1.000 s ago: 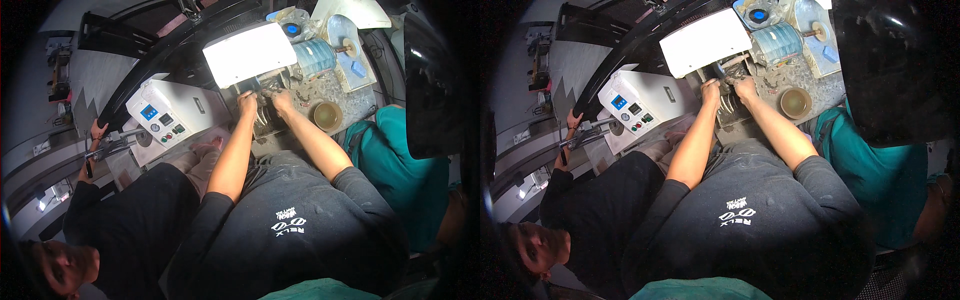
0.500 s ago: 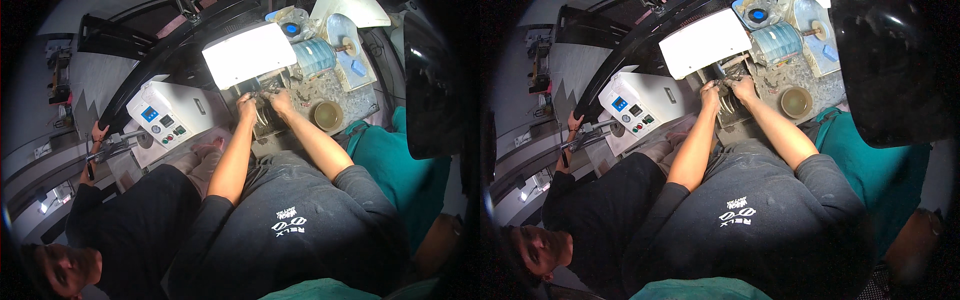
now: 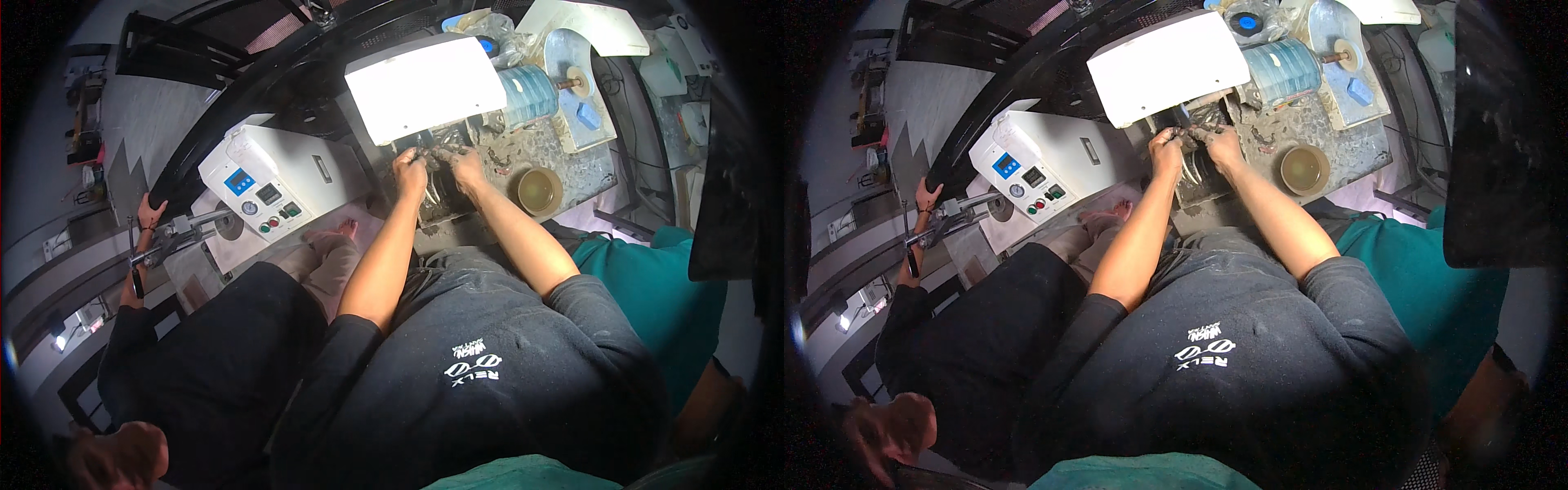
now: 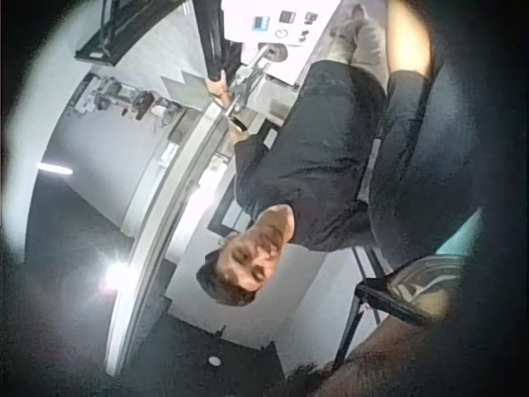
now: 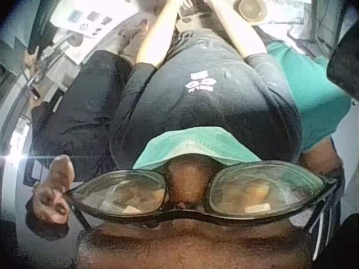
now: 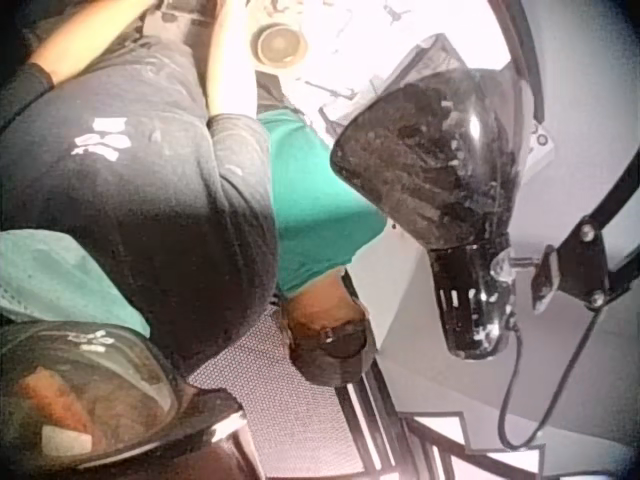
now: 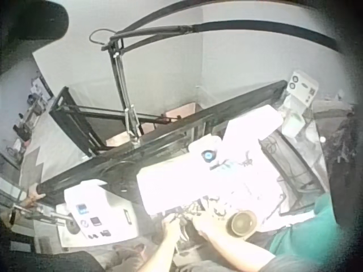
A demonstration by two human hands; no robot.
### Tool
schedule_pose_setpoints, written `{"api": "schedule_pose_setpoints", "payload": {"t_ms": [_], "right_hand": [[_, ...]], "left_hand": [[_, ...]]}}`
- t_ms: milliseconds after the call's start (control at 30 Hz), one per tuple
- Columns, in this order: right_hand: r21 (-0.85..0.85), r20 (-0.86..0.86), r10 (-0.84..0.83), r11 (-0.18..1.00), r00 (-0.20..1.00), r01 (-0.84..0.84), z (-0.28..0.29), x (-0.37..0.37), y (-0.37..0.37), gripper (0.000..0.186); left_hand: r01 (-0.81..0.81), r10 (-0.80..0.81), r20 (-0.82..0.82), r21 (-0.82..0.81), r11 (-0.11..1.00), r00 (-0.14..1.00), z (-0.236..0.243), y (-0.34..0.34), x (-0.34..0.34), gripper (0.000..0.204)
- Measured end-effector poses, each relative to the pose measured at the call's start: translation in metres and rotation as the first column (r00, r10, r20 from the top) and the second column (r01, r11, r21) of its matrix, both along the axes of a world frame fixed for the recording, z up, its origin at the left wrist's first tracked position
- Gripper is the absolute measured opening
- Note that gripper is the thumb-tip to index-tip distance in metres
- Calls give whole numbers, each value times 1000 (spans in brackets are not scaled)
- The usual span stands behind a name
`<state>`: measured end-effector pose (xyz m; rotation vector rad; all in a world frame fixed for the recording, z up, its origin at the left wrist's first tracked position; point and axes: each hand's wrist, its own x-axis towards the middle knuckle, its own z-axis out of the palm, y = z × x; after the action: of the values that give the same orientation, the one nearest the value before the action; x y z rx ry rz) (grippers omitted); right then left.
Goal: The person holds a dental prosthesis against a rotating polishing wheel at a laboratory bench, moving the piece to apply the wheel to different surfaces.
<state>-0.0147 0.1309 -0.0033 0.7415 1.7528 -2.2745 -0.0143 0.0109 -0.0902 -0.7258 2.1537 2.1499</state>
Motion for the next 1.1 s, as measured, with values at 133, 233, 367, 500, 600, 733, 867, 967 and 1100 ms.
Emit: {"api": "schedule_pose_setpoints", "payload": {"t_ms": [133, 233, 367, 500, 600, 733, 867, 967, 1100], "right_hand": [[-63, 43, -25, 998, 999, 28, -1, -1, 2, 13], [-21, 69, 8, 1000, 998, -7, -2, -2, 9, 15], [200, 23, 149, 968, 989, -150, 3, -2, 9, 15], [223, -2, 155, 963, 988, -151, 4, 0, 9, 13], [258, 3, 136, 957, 991, -132, 6, 0, 6, 13], [258, -19, 136, 958, 991, -127, 0, 4, 14, 11], [141, -13, 112, 984, 994, -109, 1, 3, 8, 13], [100, -3, 110, 989, 994, -110, -1, -1, 3, 13], [87, 65, 107, 990, 992, -112, -6, -1, 3, 14]], "left_hand": [[-93, 94, 47, -22, 995, 994, 24, 10, 0, 25], [-71, 57, 173, 74, 995, 983, 50, 13, -2, 33], [-86, 10, 209, 355, 931, 978, 61, 8, 0, 31], [-200, 97, 231, 483, 853, 968, 62, 13, 4, 30], [-201, 130, 184, 451, 869, 974, 56, 13, 3, 24], [18, -45, 52, 443, 897, 998, 67, 14, 6, 20], [-28, 30, 0, 356, 934, 1000, 51, 12, 6, 19], [-1, -1, 22, 73, 997, 1000, 39, 9, 4, 20], [-31, -5, -96, -368, 929, 995, 38, 9, 8, 20]]}}
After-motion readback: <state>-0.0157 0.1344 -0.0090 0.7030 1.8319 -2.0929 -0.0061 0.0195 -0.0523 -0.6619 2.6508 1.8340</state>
